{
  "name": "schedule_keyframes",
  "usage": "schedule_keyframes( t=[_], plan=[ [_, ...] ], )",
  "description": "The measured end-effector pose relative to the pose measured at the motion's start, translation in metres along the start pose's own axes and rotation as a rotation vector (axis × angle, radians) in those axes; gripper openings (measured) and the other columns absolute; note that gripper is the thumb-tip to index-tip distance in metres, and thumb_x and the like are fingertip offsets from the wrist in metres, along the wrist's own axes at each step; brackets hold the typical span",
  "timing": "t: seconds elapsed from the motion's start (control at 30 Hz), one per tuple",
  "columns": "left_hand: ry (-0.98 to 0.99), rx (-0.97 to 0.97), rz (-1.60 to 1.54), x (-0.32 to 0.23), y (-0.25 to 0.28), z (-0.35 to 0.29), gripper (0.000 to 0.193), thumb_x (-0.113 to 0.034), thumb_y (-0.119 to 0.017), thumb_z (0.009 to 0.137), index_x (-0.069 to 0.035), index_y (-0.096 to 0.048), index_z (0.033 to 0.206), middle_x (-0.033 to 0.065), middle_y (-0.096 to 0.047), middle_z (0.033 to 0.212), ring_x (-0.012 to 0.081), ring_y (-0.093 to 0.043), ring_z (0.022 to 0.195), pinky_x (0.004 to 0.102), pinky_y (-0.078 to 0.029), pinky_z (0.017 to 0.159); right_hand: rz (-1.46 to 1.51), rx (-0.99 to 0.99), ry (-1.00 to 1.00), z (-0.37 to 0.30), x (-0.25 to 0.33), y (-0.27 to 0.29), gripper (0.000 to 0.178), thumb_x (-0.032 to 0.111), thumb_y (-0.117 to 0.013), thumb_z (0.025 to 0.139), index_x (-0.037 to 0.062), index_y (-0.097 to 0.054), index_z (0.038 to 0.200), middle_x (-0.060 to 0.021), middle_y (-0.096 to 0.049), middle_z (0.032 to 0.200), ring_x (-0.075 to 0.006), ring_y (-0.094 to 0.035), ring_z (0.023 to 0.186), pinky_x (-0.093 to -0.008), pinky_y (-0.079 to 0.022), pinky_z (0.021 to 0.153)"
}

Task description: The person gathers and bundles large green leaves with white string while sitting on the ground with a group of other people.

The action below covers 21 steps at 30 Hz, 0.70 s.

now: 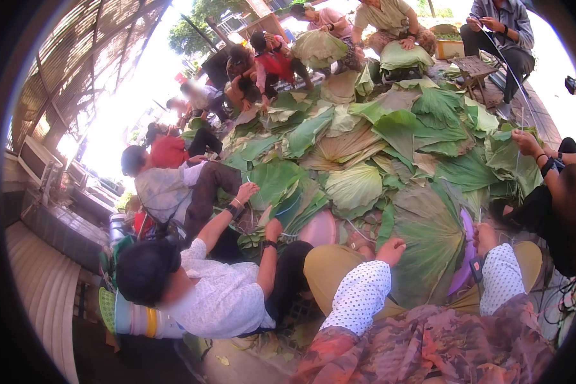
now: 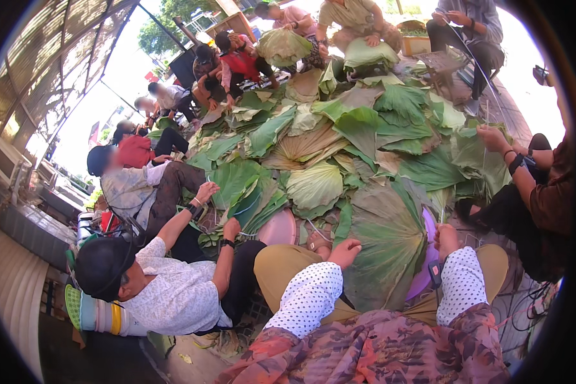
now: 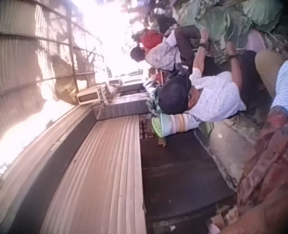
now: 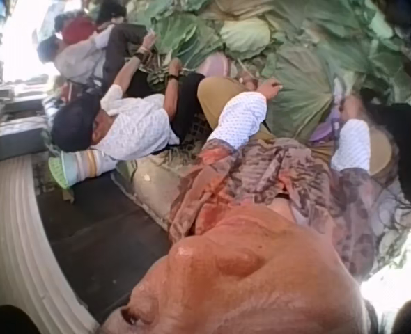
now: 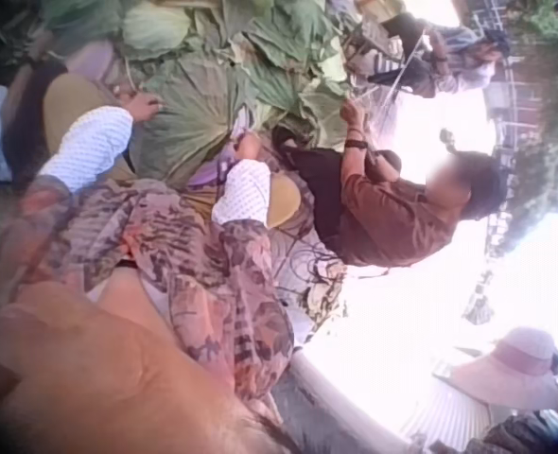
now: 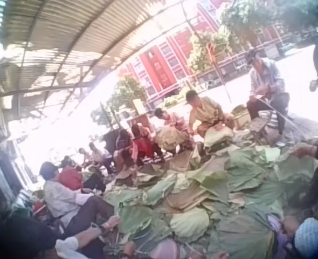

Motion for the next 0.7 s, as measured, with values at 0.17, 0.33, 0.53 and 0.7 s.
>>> schedule_keyframes(
  t=[0.17,0.33,0.53,0.7],
  plan=[
    [-0.024,0.057,0.129,-0.002,-0.015,0.005,0.043,-0.028,-0.066,0.095,-0.002,-0.064,0.128,0.014,-0.07,0.119,0.0226,-0.066,0.108,0.0343,-0.051,0.095,0.194,-0.052,-0.036,0.019,-0.013,0.022,0.014,0.019,-0.053,0.096,0.0111,-0.064,0.102,0.0023,-0.049,0.072,-0.013,-0.046,0.06,-0.0315,-0.037,0.052],
    [-0.009,0.098,0.214,-0.002,-0.023,-0.002,0.048,-0.032,-0.066,0.094,-0.003,-0.062,0.132,0.0158,-0.067,0.125,0.0252,-0.065,0.113,0.0354,-0.049,0.1,0.251,-0.077,-0.023,0.023,-0.019,0.031,0.004,0.015,-0.059,0.093,0.0122,-0.059,0.091,0.0028,-0.046,0.067,-0.013,-0.045,0.058,-0.0302,-0.04,0.053],
    [-0.045,0.169,0.423,-0.003,-0.037,-0.015,0.059,-0.045,-0.06,0.093,-0.009,-0.058,0.139,0.016,-0.059,0.14,0.0337,-0.053,0.131,0.0427,-0.036,0.114,0.331,-0.093,-0.04,0.028,-0.022,0.039,0.007,0.017,-0.058,0.095,0.0099,-0.06,0.095,0.0013,-0.047,0.069,-0.0138,-0.046,0.06,-0.0328,-0.045,0.055],
    [-0.045,0.201,0.52,-0.012,-0.043,-0.02,0.06,-0.046,-0.059,0.093,-0.01,-0.057,0.141,0.0153,-0.056,0.144,0.034,-0.049,0.135,0.0433,-0.033,0.117,0.355,-0.089,-0.043,0.041,-0.032,0.051,0.011,0.018,-0.057,0.096,0.0091,-0.062,0.101,0.0005,-0.048,0.072,-0.0142,-0.048,0.063,-0.033,-0.046,0.057]
  ],
)
Point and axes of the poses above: each hand's wrist, its own z-axis towards the middle knuckle, its own y-axis out of the back of the hand, x = y × z, the point moved 9 cm from there along z, towards the middle knuckle
